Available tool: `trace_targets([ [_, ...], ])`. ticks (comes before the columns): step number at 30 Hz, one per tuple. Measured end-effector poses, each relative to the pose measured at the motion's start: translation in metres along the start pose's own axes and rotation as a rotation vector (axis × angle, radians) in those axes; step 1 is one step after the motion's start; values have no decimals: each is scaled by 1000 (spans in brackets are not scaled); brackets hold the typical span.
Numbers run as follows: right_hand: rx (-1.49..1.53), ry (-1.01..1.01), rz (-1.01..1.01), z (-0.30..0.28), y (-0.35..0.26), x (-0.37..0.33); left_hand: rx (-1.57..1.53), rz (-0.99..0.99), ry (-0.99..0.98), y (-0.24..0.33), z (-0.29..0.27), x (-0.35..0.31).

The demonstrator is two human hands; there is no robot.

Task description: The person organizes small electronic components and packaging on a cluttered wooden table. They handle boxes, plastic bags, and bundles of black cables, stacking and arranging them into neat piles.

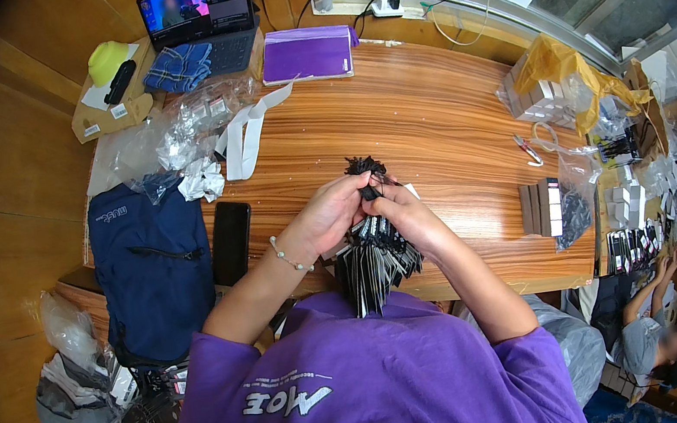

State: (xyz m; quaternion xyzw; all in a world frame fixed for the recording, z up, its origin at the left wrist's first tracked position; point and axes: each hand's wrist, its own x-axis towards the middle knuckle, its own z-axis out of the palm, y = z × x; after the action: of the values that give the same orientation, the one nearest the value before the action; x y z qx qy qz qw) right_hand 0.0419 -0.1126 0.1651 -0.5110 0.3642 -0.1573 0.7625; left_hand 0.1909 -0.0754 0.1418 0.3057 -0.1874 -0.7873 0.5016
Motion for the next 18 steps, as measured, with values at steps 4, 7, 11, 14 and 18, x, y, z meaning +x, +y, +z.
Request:
trace_targets([
  [4, 26, -46, -9, -4, 4, 4, 28, -8, 16, 1, -2, 1],
  [7, -23, -36, -50, -3, 10, 6, -3, 2, 37, 3, 1, 2],
  [11, -108, -81, -55, -5, 7, 6, -207, 115, -115, 9, -7, 11],
  [14, -81, -42, -62, -3, 7, 7, -296, 83, -59, 17, -1, 16],
  [18, 3, 14, -63, 0, 1, 6, -300, 92, -16, 18, 2, 22],
])
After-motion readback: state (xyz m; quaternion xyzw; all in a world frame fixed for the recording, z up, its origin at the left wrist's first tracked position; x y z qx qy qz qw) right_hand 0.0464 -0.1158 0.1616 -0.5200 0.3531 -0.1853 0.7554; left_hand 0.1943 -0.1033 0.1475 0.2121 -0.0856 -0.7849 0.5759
